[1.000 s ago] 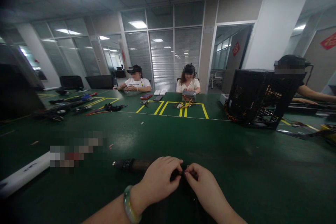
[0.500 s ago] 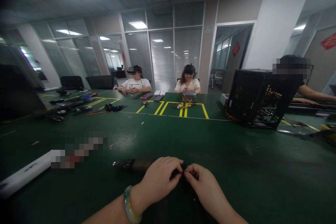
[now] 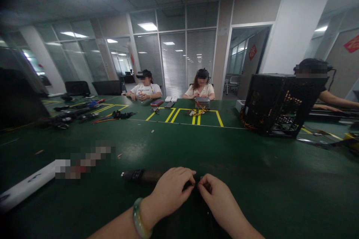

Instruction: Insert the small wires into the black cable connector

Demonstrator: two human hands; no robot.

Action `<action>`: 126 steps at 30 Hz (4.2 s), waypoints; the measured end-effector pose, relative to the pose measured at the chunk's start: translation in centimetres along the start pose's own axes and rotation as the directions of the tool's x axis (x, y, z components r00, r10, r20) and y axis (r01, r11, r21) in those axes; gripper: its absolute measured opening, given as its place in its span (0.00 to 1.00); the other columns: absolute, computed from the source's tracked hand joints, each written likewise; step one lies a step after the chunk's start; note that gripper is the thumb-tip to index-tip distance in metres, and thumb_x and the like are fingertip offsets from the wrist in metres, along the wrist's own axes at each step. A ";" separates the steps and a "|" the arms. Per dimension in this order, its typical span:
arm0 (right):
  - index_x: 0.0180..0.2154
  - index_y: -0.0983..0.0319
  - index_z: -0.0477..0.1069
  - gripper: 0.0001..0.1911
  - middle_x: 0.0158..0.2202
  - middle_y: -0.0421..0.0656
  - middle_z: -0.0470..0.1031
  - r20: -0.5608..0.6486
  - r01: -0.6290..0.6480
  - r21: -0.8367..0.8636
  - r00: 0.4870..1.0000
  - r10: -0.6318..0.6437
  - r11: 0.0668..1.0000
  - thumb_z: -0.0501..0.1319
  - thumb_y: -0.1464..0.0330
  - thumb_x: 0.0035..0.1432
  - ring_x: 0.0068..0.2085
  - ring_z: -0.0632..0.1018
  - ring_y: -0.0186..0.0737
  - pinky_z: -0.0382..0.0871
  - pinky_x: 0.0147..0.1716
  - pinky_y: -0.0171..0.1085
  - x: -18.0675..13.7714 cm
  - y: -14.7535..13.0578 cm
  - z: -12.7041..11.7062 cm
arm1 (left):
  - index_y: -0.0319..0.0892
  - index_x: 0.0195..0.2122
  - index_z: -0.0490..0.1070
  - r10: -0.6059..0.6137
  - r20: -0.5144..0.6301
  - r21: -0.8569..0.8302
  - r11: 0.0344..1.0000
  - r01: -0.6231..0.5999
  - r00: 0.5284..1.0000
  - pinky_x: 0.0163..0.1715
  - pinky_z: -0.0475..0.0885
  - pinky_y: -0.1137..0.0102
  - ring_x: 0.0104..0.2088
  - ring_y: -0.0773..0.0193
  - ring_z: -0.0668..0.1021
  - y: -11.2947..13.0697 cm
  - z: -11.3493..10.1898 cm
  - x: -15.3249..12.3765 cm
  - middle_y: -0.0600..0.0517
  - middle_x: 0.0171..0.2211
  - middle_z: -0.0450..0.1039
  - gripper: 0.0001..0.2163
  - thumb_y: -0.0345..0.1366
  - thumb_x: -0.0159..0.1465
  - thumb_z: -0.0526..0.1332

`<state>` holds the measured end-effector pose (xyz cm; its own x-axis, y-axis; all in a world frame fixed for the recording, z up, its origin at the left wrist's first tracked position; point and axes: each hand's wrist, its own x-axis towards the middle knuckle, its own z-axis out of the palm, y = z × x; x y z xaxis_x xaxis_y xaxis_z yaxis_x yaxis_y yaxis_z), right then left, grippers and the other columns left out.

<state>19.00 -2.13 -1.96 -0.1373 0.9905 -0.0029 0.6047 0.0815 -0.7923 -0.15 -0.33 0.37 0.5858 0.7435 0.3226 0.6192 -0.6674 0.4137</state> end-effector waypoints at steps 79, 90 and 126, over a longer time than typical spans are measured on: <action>0.34 0.60 0.74 0.11 0.30 0.39 0.76 0.036 -0.015 0.132 0.999 0.010 0.991 0.57 0.62 0.61 0.32 0.75 0.39 0.64 0.31 0.33 0.1 0.4 0.0 | 0.45 0.37 0.69 -0.003 -0.016 0.001 1.000 0.003 1.000 0.49 0.67 0.64 0.46 0.60 0.73 0.0 -0.1 0.0 0.56 0.46 0.73 0.05 0.30 0.61 0.62; 0.35 0.59 0.75 0.11 0.31 0.39 0.77 0.061 -0.033 0.103 0.998 0.027 0.994 0.56 0.62 0.62 0.33 0.76 0.38 0.63 0.29 0.31 0.1 0.3 -0.1 | 0.45 0.38 0.69 -0.022 -0.007 -0.025 0.999 0.022 1.000 0.49 0.67 0.63 0.47 0.61 0.73 -0.3 0.0 0.0 0.56 0.46 0.73 0.05 0.31 0.61 0.63; 0.33 0.60 0.75 0.09 0.30 0.39 0.77 0.035 -0.018 0.089 0.999 0.015 0.996 0.57 0.65 0.60 0.32 0.76 0.39 0.63 0.30 0.32 0.2 0.0 0.1 | 0.45 0.37 0.70 -0.005 -0.015 -0.015 1.000 0.005 1.000 0.50 0.65 0.62 0.47 0.60 0.73 -0.1 0.1 0.0 0.56 0.47 0.73 0.06 0.30 0.59 0.63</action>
<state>18.94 -1.95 -2.02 -0.1561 0.9871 -0.0361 0.5349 0.0537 -0.8432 -0.15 -0.27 0.26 0.5747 0.7477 0.3328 0.6146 -0.6628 0.4278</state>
